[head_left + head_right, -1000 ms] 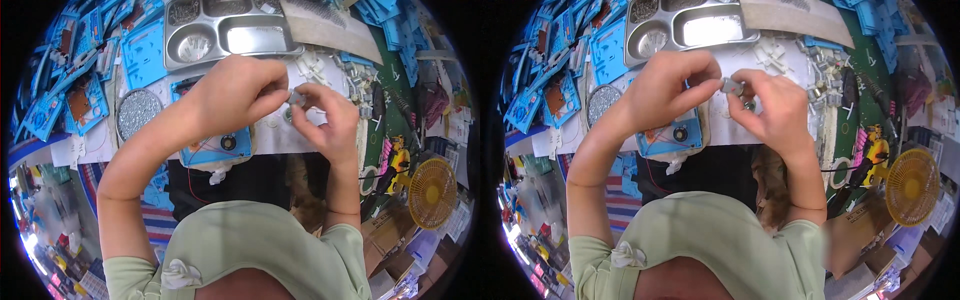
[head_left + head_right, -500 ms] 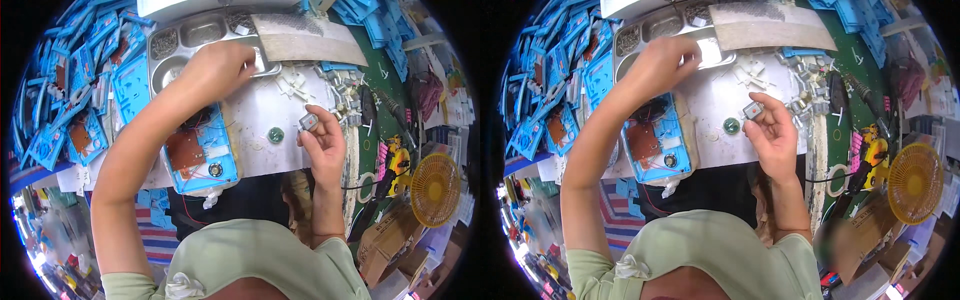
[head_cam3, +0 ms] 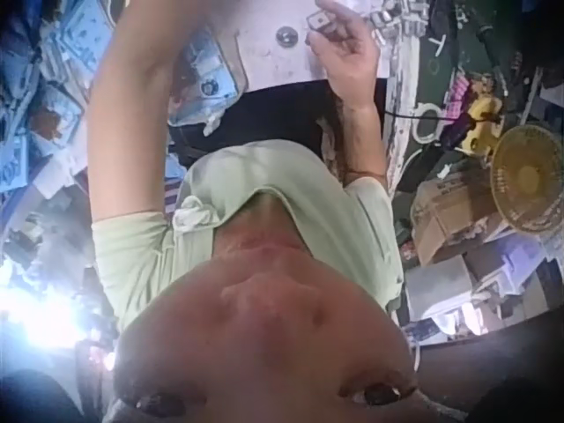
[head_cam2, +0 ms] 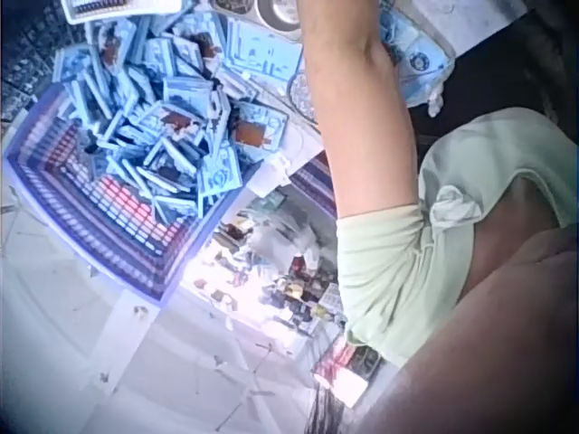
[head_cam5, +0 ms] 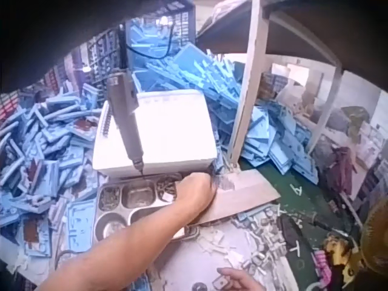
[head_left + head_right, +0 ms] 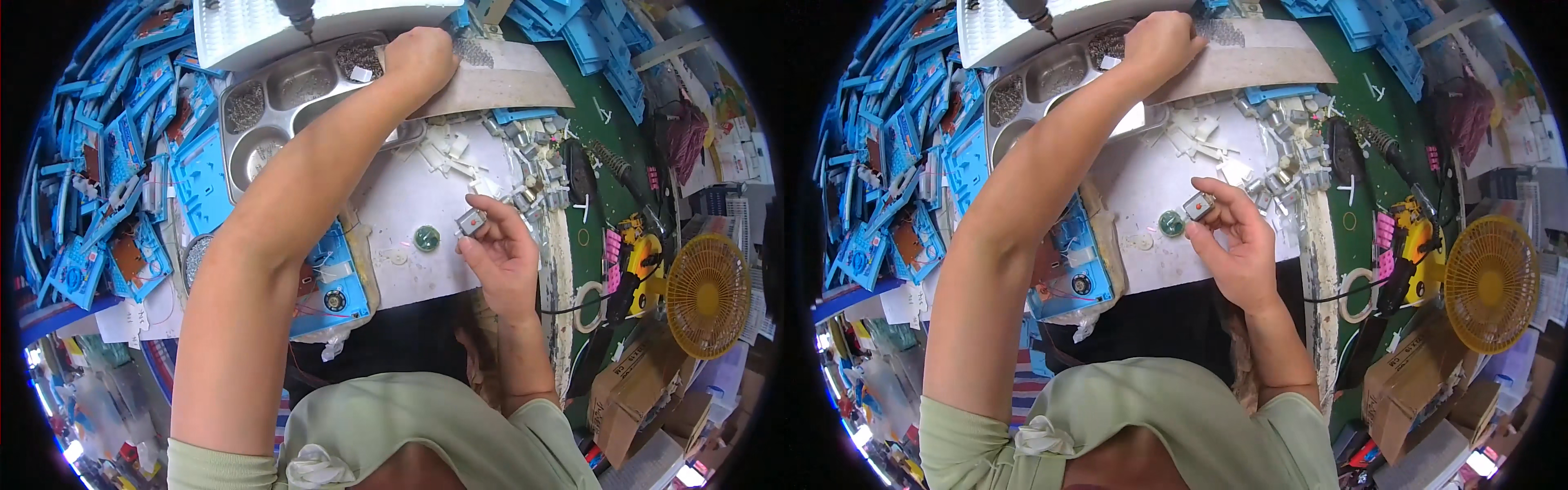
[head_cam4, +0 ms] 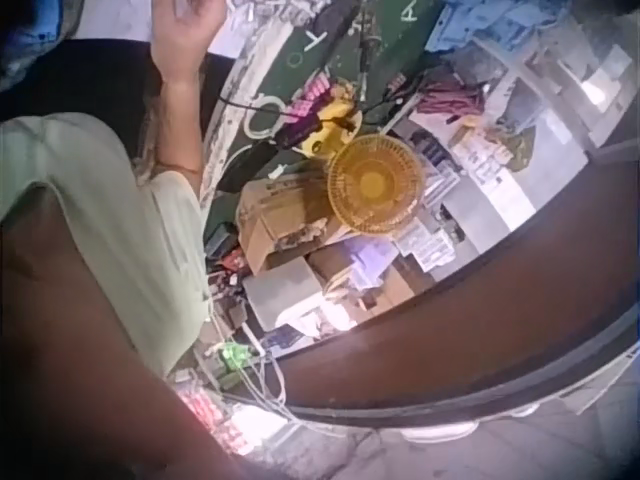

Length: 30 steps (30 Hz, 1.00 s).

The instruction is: Assembling the internal components and casing of a blue electronic device using a soldering iron and an electric screwdriver.

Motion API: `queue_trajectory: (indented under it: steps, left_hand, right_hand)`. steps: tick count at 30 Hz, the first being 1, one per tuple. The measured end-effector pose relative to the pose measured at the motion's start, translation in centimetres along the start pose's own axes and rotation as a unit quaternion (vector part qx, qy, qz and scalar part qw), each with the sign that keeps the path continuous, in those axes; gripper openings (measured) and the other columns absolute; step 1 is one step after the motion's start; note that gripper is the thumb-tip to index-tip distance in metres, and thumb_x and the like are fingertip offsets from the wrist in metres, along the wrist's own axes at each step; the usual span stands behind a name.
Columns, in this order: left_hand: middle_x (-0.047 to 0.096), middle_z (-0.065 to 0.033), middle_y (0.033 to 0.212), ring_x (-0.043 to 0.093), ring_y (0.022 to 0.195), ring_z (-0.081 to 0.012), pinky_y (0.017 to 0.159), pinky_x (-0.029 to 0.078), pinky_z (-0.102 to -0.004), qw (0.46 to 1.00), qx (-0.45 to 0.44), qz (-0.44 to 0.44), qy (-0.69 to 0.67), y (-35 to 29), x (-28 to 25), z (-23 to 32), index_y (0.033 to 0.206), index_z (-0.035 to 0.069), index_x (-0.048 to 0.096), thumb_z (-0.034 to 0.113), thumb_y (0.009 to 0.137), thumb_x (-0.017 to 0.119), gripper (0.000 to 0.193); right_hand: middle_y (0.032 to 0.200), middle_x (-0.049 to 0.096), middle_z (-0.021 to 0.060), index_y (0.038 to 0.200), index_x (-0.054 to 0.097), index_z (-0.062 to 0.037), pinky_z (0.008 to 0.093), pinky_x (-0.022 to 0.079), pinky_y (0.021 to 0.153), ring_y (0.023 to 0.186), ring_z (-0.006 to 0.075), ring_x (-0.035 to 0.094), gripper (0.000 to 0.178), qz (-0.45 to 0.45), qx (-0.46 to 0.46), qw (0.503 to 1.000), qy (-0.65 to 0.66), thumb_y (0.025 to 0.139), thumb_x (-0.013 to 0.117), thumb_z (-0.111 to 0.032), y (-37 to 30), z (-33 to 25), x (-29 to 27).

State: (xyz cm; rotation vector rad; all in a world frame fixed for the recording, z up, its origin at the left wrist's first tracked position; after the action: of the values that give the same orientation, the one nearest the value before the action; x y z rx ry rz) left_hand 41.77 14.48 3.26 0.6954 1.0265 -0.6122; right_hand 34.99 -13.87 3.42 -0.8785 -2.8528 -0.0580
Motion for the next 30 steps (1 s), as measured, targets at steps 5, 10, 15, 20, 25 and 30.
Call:
queue_trajectory:
  steps: [5, 10, 15, 20, 25, 30]
  left_hand:
    - [0.076, -0.0157, 0.100, 0.074, 0.096, -0.0352, 0.081, 0.060, -0.0460, 0.994, 0.104, 0.030, 0.031, 0.9, 1.7, 0.2, 0.100, 0.007, 0.078, 0.015, 0.090, 0.061, 0.022]
    - [0.071, -0.0144, 0.084, 0.073, 0.071, -0.0355, 0.062, 0.059, -0.0424, 0.955, 0.236, 0.144, 0.107, -1.4, 0.7, -0.1, 0.092, 0.006, 0.067, 0.014, 0.090, 0.059, 0.012]
    - [0.068, -0.0214, 0.080, 0.071, 0.078, -0.0368, 0.069, 0.058, -0.0407, 0.933, 0.297, 0.178, -0.102, -6.1, -5.9, 1.1, 0.091, 0.000, 0.064, 0.011, 0.087, 0.065, 0.011]
    - [0.069, -0.0018, 0.087, 0.063, 0.080, -0.0067, 0.072, 0.052, -0.0217, 0.943, 0.151, -0.038, -0.293, -17.9, -16.1, -0.8, 0.103, -0.001, 0.070, 0.006, 0.091, 0.072, 0.014]
    - [0.070, -0.0103, 0.091, 0.068, 0.079, -0.0157, 0.068, 0.055, -0.0278, 0.923, 0.035, -0.085, -0.373, -27.2, -17.6, -3.7, 0.099, -0.002, 0.072, -0.006, 0.085, 0.072, 0.014]
    - [0.070, -0.0102, 0.095, 0.068, 0.085, -0.0163, 0.074, 0.056, -0.0275, 0.891, -0.068, -0.047, -0.446, -33.0, -13.8, -4.9, 0.100, -0.003, 0.072, -0.008, 0.084, 0.071, 0.017]
  right_hand:
    - [0.099, 0.064, 0.0019, 0.138, 0.055, 0.0025, 0.0248, 0.049, 0.085, 0.088, 0.0083, 0.060, 0.049, 0.033, -0.018, 0.999, -0.023, 0.091, 0.067, 0.008, -0.3, -0.7, -0.7]
    - [0.086, 0.061, -0.0005, 0.133, 0.061, 0.0002, 0.0227, 0.045, 0.075, 0.080, 0.0066, 0.056, 0.045, -0.002, -0.044, 0.985, -0.165, 0.088, 0.068, 0.004, 0.6, -0.3, -1.6]
    - [0.078, 0.058, -0.0013, 0.128, 0.065, -0.0036, 0.0235, 0.045, 0.066, 0.070, 0.0069, 0.053, 0.041, -0.102, 0.029, 0.952, -0.286, 0.087, 0.068, 0.001, 1.3, 0.9, -1.6]
    - [0.070, 0.057, 0.0063, 0.125, 0.067, -0.0078, 0.0298, 0.048, 0.063, 0.063, 0.0153, 0.056, 0.041, -0.185, 0.023, 0.896, -0.404, 0.084, 0.068, -0.003, 2.4, 1.2, -0.6]
    - [0.070, 0.058, 0.0102, 0.123, 0.068, -0.0104, 0.0345, 0.049, 0.063, 0.062, 0.0219, 0.058, 0.043, -0.212, -0.043, 0.850, -0.479, 0.081, 0.067, -0.004, 3.3, 1.7, 0.8]
    - [0.068, 0.057, 0.0066, 0.121, 0.068, -0.0091, 0.0309, 0.047, 0.062, 0.062, 0.0155, 0.057, 0.040, -0.236, -0.028, 0.838, -0.491, 0.082, 0.066, -0.003, 4.0, 1.2, 2.0]
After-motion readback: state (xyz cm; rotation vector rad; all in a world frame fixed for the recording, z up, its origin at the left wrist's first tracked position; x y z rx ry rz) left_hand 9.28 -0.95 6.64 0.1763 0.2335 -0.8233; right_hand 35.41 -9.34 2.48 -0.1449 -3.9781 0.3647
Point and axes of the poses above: each hand's wrist, its own y-axis towards the middle knuckle, its own x-axis out of the palm, z = x × y, the point moved 3 cm from there along y, towards the middle knuckle
